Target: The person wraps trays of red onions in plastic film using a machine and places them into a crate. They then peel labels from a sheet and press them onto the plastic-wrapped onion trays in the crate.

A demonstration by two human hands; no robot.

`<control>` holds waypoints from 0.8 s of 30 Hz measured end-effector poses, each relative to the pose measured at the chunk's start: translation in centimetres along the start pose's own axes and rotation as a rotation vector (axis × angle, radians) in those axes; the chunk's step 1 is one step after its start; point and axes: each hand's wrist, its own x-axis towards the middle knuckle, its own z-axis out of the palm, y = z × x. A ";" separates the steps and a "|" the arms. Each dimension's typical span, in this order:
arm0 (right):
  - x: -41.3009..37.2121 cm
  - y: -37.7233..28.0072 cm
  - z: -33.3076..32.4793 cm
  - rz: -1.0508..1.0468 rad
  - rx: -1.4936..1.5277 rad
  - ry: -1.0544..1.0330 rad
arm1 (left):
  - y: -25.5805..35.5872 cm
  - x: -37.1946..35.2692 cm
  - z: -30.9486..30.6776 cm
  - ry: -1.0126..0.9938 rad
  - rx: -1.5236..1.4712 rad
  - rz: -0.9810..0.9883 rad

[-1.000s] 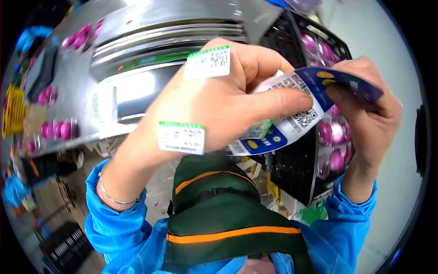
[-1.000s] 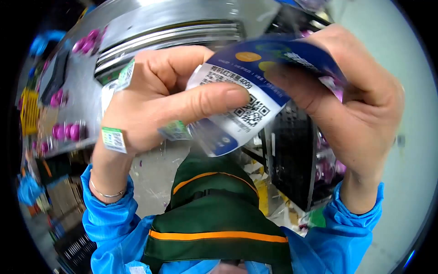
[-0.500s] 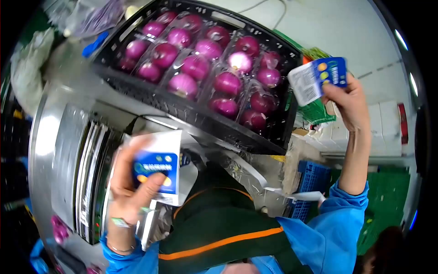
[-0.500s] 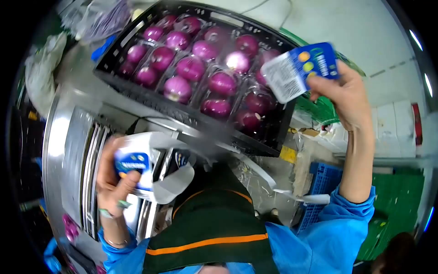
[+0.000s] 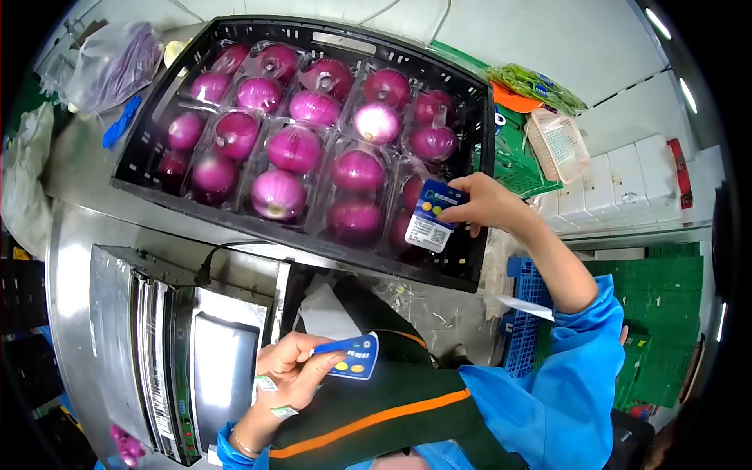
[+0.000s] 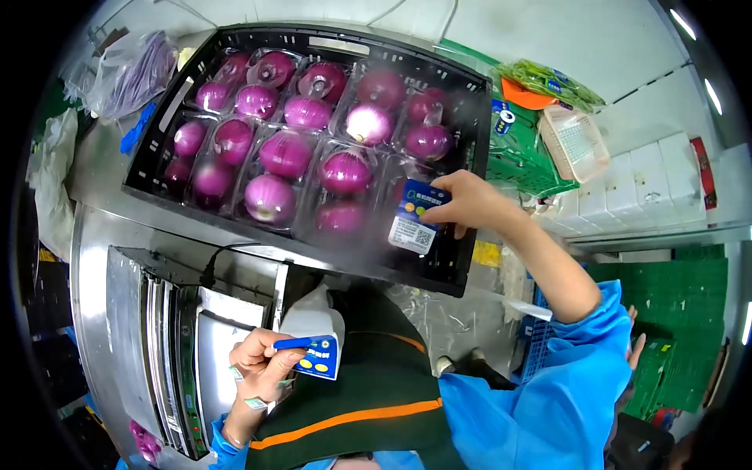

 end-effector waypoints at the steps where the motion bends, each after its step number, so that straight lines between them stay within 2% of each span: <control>1: 0.8 0.3 0.3 -0.013 -0.102 0.023 | 0.7 0.8 0.4 -0.016 -0.006 -0.028; 2: 1.7 0.7 0.5 -0.022 -0.206 0.032 | 1.0 1.6 0.9 -0.026 -0.018 -0.069; 6: 1.6 1.7 0.7 -0.413 -0.565 0.536 | -0.2 1.7 1.2 0.071 -0.023 -0.067; 7: 0.9 0.7 0.5 -0.385 -0.596 0.646 | 0.4 1.7 1.0 0.102 -0.001 -0.060; 8: 0.9 1.0 0.5 -0.467 -0.653 0.544 | 0.0 1.6 0.9 0.158 -0.009 -0.012; 10: 0.8 2.1 1.1 -0.631 -0.737 0.335 | 0.1 1.4 0.2 0.148 0.160 0.002; 14: 0.5 0.7 2.6 -0.503 -0.989 0.695 | -0.1 1.9 -0.5 0.130 0.116 -0.041; 15: -0.8 -0.8 2.5 -0.569 -0.760 0.666 | 0.1 1.5 -1.3 0.091 0.105 -0.093; 16: -2.7 -2.9 2.7 -0.570 -0.404 0.530 | -1.1 1.4 -1.7 0.096 0.132 0.064; 17: -5.1 -5.3 3.4 -0.437 0.008 0.268 | -1.3 1.4 -2.0 0.063 0.185 0.101; 18: -6.0 -5.6 4.9 -0.615 0.115 0.130 | -1.1 1.6 -2.1 0.027 0.237 0.141; 19: -7.5 -7.3 6.6 -0.573 0.211 -0.025 | -0.5 2.1 -1.8 -0.019 0.192 0.179; 20: -8.1 -7.9 8.4 -0.644 0.182 -0.097 | 0.0 2.7 -1.7 -0.113 0.258 0.297; 22: -8.8 -8.1 9.6 -0.657 -0.080 -0.167 | 0.7 3.2 -1.7 -0.303 0.232 0.323; 24: -9.7 -8.5 8.6 -0.743 -0.121 0.063 | 1.3 2.6 -1.2 -0.443 0.176 0.120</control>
